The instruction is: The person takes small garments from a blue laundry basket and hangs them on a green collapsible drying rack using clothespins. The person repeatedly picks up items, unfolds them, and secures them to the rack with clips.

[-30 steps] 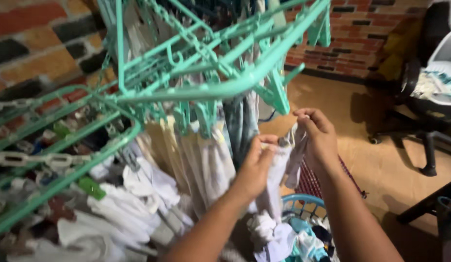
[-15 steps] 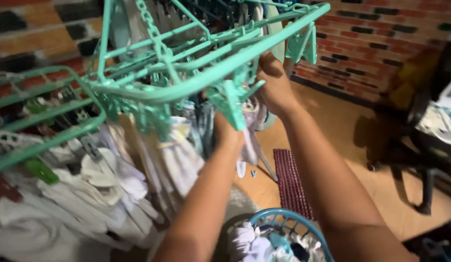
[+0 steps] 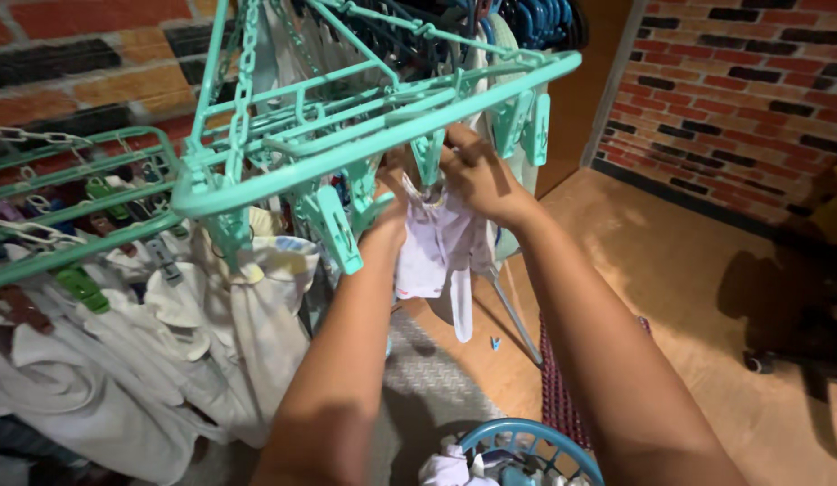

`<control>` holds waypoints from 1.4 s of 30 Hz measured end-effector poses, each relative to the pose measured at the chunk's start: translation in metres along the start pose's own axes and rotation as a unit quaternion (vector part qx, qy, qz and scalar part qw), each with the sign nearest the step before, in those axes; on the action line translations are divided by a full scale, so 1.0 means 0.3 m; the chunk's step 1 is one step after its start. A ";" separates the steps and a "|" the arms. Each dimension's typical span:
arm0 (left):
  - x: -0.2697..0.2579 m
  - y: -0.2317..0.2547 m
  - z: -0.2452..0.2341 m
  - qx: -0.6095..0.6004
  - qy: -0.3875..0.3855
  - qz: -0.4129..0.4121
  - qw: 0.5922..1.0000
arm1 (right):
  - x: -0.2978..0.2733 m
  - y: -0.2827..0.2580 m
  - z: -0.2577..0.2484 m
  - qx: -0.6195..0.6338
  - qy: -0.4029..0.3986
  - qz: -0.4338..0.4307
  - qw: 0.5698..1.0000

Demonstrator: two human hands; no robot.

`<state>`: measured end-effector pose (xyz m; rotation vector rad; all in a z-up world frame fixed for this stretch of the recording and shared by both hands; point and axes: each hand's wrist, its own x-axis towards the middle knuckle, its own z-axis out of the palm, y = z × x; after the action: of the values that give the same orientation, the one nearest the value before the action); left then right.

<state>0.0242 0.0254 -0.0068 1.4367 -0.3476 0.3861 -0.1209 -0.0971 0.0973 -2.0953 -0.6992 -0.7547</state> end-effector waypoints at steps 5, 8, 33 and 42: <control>0.038 -0.105 -0.049 -0.119 -0.049 0.089 0.988 | -0.002 0.080 0.116 0.023 0.020 0.147 0.989; 0.054 -0.160 -0.093 -0.110 -0.084 0.098 0.985 | -0.004 0.148 0.195 -0.194 0.076 -0.078 0.975; -0.068 0.074 -0.174 -0.202 -0.148 -0.099 0.963 | -0.126 0.060 0.204 0.318 0.163 0.206 0.911; -0.166 0.082 -0.320 -0.222 -0.209 -0.081 0.949 | -0.155 0.003 0.070 0.319 0.218 0.222 0.895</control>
<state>-0.0313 0.1208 -0.0176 1.0819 -0.6119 -0.1356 -0.1458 -0.0907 0.0532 -1.3369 -0.1592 -0.5938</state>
